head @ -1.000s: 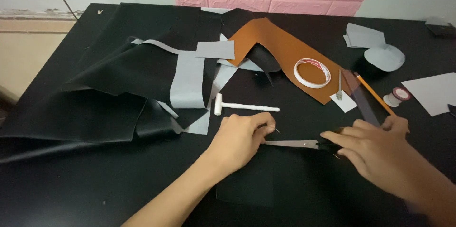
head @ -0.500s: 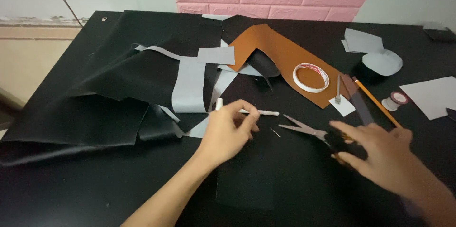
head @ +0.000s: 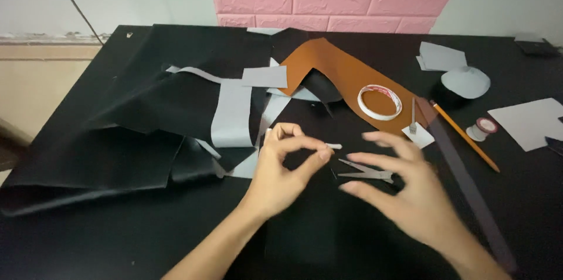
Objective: Cutting and assembling small leather or synthetic leather components using scissors and double-sided tape.
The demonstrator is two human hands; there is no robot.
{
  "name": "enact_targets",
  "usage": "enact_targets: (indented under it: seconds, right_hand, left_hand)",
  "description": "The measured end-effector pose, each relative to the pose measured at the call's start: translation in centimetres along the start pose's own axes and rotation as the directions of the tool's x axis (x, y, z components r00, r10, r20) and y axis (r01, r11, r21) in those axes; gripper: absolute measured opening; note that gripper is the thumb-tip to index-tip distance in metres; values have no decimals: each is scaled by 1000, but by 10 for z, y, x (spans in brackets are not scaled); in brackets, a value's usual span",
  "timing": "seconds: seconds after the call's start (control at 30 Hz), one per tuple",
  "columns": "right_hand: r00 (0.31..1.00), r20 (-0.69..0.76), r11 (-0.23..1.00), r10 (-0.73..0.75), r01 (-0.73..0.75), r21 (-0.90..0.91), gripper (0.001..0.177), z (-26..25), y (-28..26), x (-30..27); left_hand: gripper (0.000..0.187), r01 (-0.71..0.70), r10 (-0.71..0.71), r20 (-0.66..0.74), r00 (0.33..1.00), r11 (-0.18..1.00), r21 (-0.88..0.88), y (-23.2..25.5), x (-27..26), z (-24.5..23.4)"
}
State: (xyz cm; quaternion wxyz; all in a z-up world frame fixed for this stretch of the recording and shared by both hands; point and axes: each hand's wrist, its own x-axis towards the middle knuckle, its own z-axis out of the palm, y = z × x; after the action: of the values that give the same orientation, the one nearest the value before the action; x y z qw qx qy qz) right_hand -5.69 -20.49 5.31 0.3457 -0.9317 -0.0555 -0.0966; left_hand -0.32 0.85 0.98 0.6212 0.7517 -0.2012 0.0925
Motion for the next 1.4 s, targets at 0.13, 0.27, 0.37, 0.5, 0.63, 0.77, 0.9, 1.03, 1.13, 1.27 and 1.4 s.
enact_targets:
  seconds: [0.13, 0.27, 0.37, 0.5, 0.63, 0.77, 0.9, 1.03, 1.13, 1.27, 1.4]
  right_hand:
    - [991, 94, 982, 98, -111, 153, 28, 13, -13, 9]
    - [996, 83, 988, 31, -43, 148, 14, 17, 7, 12]
    - [998, 62, 994, 33, -39, 102, 13, 12, 17, 13]
    - [999, -20, 994, -26, 24, -106, 19, -14, 60, 8]
    - [996, -88, 869, -26, -21, -495, 25, -72, 163, 5]
    - [923, -356, 821, 143, -312, -478, 26, -133, 232, -9]
    - [789, -381, 819, 482, -560, -122, 22, -206, 503, -39]
    - [556, -563, 759, 611, -614, 217, 46, -200, 388, -67]
    - [651, -632, 757, 422, -636, -149, 57, -194, 361, -70]
    - [910, -315, 472, 268, -410, -780, 32, -148, 296, -67]
    - [685, -268, 346, 678, -618, -706, 55, -137, 300, -67]
  left_hand:
    - [7, 43, -42, 53, 998, 999, -18, 18, -4, -1]
    - [7, 62, -64, 60, 996, 997, 40, 12, -4, 2]
    - [11, 17, -15, -19, 1000, 993, 119, -2, 0, 4]
    - [17, 150, -133, -127, 983, 980, 133, -4, 6, -5]
    - [21, 239, -214, -168, 962, 961, 141, 8, 8, -10]
    - [24, 254, -237, -95, 967, 934, 253, 15, 6, -7]
    - [22, 185, -184, -35, 982, 931, 315, 16, -1, -1]
    - [27, 185, -218, 53, 975, 914, 362, 14, -4, 7]
    - [22, 216, -257, 67, 964, 906, 365, 16, -4, 9]
    - [23, 177, -225, 84, 971, 906, 384, 10, -5, 11]
    - [24, 94, -137, 84, 987, 917, 389, 4, -6, 9]
